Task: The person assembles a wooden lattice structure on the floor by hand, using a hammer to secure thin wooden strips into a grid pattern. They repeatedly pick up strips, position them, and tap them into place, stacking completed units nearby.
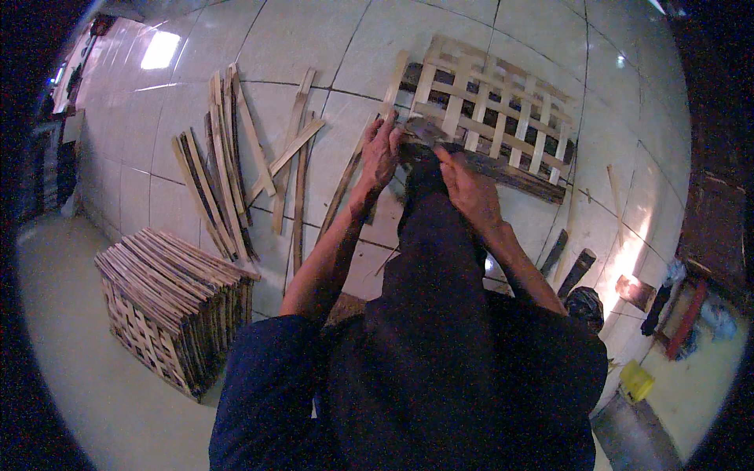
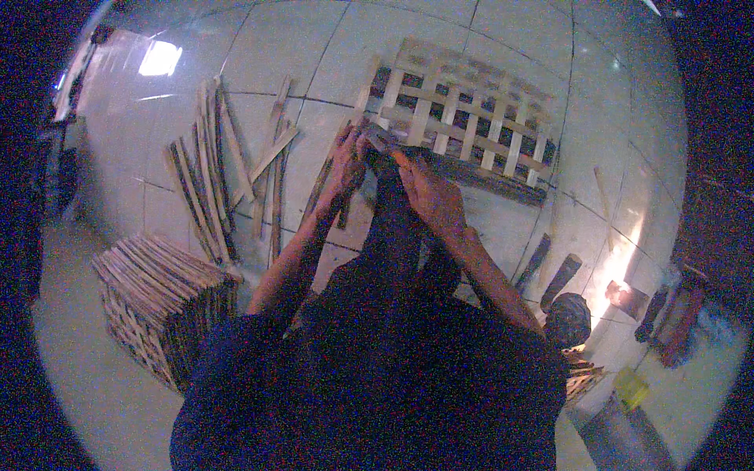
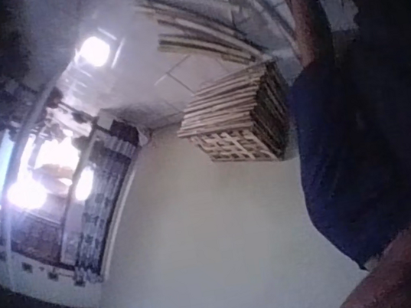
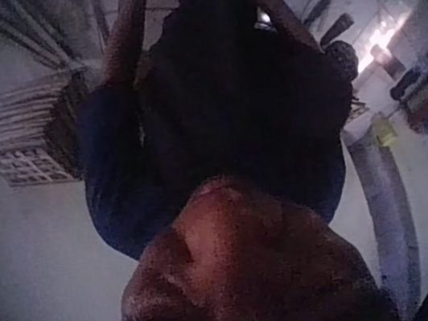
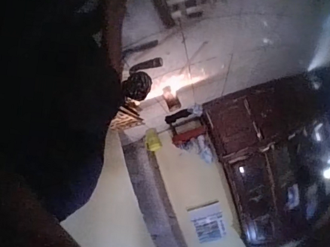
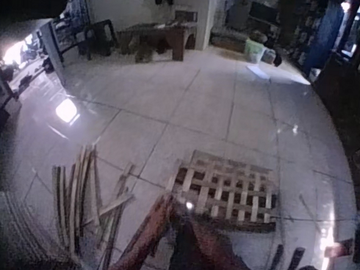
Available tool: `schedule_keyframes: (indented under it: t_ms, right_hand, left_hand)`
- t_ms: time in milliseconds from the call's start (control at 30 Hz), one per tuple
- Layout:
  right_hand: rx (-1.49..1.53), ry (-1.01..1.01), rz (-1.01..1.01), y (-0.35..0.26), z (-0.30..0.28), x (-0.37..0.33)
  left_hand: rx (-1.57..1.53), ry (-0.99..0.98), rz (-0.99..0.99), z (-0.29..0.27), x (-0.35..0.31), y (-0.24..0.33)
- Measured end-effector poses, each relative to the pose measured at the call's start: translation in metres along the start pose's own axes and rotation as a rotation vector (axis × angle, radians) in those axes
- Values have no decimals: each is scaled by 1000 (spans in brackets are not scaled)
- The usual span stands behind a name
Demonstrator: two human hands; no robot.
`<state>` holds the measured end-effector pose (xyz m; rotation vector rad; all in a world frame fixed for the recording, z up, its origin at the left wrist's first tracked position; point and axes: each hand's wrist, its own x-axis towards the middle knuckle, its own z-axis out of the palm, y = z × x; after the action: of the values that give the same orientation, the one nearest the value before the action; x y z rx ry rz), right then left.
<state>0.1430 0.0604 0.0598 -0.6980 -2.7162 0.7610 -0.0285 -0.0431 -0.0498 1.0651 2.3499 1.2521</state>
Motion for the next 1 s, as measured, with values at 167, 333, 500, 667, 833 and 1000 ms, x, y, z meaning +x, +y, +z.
schedule_keyframes:
  t_ms: [167,333,500,667,833,1000]
  right_hand:
    - [-7,-20,86,4,-2,-3]
    - [117,-13,77,-34,-36,4]
    - [-30,-181,143,-10,-14,1]
    - [128,46,50,-11,-14,-5]
    - [-119,-304,214,-10,-13,11]
    - [47,81,-2,-9,-5,-4]
  left_hand:
    - [7,17,15,-5,-1,10]
    - [6,30,3,-4,-1,5]
    - [1,32,-36,-4,-2,9]
    - [34,11,-48,-4,0,11]
    - [72,47,5,-3,6,8]
    - [90,109,84,4,-5,-5]
